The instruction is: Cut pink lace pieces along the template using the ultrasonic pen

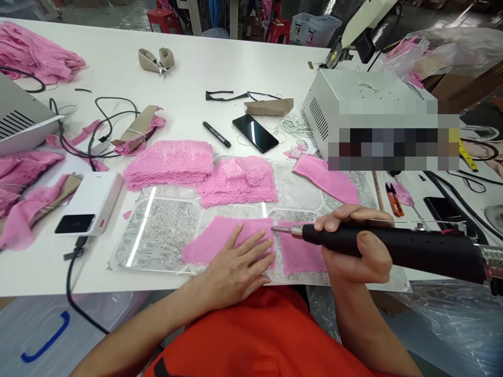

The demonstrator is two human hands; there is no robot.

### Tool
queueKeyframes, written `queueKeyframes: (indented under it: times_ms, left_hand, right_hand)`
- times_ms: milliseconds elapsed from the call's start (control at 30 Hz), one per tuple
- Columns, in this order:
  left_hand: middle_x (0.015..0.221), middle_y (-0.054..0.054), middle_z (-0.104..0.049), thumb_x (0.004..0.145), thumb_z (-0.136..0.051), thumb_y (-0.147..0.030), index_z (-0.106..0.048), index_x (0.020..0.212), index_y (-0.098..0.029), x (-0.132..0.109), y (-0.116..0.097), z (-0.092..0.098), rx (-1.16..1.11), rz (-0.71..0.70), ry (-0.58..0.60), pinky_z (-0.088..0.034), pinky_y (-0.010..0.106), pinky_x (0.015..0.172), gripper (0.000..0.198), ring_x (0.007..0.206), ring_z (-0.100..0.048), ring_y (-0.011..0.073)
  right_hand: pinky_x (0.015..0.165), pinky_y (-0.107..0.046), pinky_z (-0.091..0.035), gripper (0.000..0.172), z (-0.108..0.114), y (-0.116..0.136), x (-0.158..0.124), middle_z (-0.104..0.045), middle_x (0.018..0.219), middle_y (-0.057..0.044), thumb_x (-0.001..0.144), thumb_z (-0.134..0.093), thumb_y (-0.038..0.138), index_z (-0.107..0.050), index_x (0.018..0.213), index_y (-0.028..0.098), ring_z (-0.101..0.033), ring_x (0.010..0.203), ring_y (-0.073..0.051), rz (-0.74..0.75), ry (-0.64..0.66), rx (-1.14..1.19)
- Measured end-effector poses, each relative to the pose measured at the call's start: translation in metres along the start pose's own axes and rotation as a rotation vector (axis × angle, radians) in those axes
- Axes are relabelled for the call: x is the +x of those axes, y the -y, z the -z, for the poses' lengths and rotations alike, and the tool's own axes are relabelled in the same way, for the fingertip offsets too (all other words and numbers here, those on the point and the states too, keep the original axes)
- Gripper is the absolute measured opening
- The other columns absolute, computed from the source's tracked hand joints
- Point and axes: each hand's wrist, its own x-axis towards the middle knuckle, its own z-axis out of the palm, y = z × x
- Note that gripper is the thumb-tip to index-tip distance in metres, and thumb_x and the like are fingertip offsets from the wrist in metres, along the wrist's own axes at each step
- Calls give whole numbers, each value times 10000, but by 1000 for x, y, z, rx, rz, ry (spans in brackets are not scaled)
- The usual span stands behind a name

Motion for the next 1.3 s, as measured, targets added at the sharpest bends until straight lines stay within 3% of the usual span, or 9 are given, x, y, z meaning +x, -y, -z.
queueKeyframes:
  times_ms: [567,733,900,1300]
  left_hand:
    - [1412,58,-556,1011,-468,-339,-584,1285,-172,-3,2,-3,-15,-28,-15,-22,511,1237,341,1405,-400,246]
    - [1386,71,-579,1007,-483,-347,-595,1265,-170,-3,3,-1,-23,-43,-43,-77,539,1229,332,1384,-431,256]
    - [1326,65,-628,994,-517,-259,-594,1253,-139,-6,2,6,-63,-119,-105,-205,460,1225,295,1358,-466,225]
    - [1280,45,-661,1003,-497,-269,-639,1127,-158,-6,3,7,-66,-216,-28,-297,422,1195,219,1314,-514,216]
  right_hand:
    - [517,-318,-532,125,2,2,0,-630,779,-16,726,-606,228,-644,836,183,-572,550,-123,20,69,66]
    - [525,-314,-533,97,0,1,1,-635,779,-13,748,-608,203,-640,838,187,-573,553,-120,24,97,69]
    - [516,-318,-530,140,5,10,-1,-631,794,-16,738,-626,238,-650,866,187,-567,560,-121,-21,91,101]
    - [531,-331,-543,153,15,24,-18,-631,804,-26,773,-659,269,-654,908,198,-577,571,-126,-112,168,113]
